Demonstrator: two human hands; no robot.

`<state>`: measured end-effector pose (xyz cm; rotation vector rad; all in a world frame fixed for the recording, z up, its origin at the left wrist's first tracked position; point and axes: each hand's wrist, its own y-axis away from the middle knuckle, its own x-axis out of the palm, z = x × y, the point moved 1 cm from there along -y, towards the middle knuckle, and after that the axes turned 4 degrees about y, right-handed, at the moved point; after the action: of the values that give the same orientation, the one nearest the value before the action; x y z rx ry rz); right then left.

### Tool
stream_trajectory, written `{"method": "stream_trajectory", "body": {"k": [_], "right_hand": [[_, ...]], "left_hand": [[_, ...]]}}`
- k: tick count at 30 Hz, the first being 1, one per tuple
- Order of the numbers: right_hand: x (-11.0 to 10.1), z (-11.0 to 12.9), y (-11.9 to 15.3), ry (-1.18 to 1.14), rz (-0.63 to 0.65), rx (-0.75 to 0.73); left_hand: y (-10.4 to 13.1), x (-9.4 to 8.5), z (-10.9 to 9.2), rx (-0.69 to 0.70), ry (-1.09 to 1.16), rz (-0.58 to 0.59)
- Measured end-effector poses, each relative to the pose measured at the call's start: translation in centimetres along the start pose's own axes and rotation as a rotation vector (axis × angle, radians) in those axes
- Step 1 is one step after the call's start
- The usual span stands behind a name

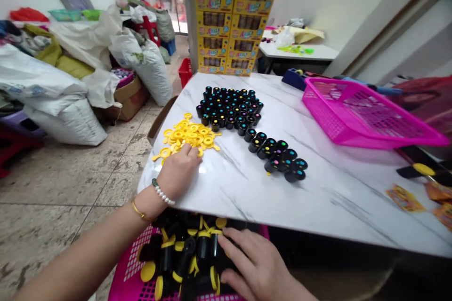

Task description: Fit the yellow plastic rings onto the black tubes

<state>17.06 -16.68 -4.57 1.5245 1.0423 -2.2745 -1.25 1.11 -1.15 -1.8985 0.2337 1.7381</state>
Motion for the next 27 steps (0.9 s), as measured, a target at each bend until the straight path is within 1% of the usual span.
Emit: {"method": "stream_trajectory", "body": {"k": [3,5,6,7,8,9,10,11,12,14,15,16,17,19,20,21,22,24,27], "right_hand": [[-1.6,-0.4,-0.5,-0.112,-0.132,0.066],[-2.5,-0.9,-0.9,-0.199,-0.208,0.13],[-2.8,-1.3,-1.2,-0.252,-0.238,0.191],[-3.1,-1.8,-1.5,-0.321,-0.261,0.286],[-3.2,-2.4,-1.8,-0.417,-0.275,0.417],[-3.3,-3.0,-2.2,-0.547,-0.283,0.571],[-3.3,-3.7,-2.6,-0.707,-0.278,0.721],[-3.2,-4.3,-3.0,-0.884,-0.263,0.847],[-3.1,-4.9,-3.5,-1.055,-0.245,0.937],[-3.1,-6.0,-4.2,-1.296,-0.249,1.021],[-3.2,-6.4,-4.4,-1.342,-0.277,1.033],[-3.3,-6.7,-4.4,-1.338,-0.319,1.04],[-3.5,-6.9,-4.3,-1.3,-0.364,1.044],[-3.7,-7.0,-3.8,-1.173,-0.416,1.045],[-3.8,-6.9,-3.5,-1.103,-0.421,1.049],[-3.8,-6.8,-3.1,-1.04,-0.418,1.057],[-3.8,-6.6,-2.8,-0.995,-0.407,1.061],[-3.8,-6.2,-2.1,-0.974,-0.362,1.042],[-3.5,-5.5,-1.5,-1.03,-0.275,0.986]], "left_hand": [[-0.1,-0.1,-0.8,0.097,-0.05,-0.037],[-0.2,-0.4,-1.2,0.149,-0.058,-0.109],[-0.2,-0.6,-1.5,0.169,-0.041,-0.164],[-0.1,-0.9,-1.9,0.188,-0.003,-0.228],[0.0,-1.2,-2.4,0.219,0.059,-0.295],[0.2,-1.5,-3.1,0.268,0.145,-0.351],[0.5,-1.8,-3.8,0.34,0.245,-0.381],[0.8,-2.0,-4.8,0.435,0.346,-0.38],[1.1,-2.2,-5.7,0.548,0.436,-0.351],[1.4,-2.4,-7.4,0.753,0.591,-0.269],[1.4,-2.4,-8.1,0.801,0.664,-0.233],[1.0,-2.3,-8.5,0.791,0.741,-0.208],[0.4,-2.1,-8.7,0.715,0.817,-0.197],[-1.5,-1.5,-8.8,0.454,0.91,-0.181],[-2.7,-1.0,-8.7,0.322,0.912,-0.172],[-3.9,-0.5,-8.7,0.228,0.884,-0.16],[-5.1,0.1,-8.7,0.176,0.846,-0.144],[-7.2,1.3,-8.8,0.125,0.768,-0.091],[-9.2,2.7,-9.3,0.07,0.69,-0.029]]}}
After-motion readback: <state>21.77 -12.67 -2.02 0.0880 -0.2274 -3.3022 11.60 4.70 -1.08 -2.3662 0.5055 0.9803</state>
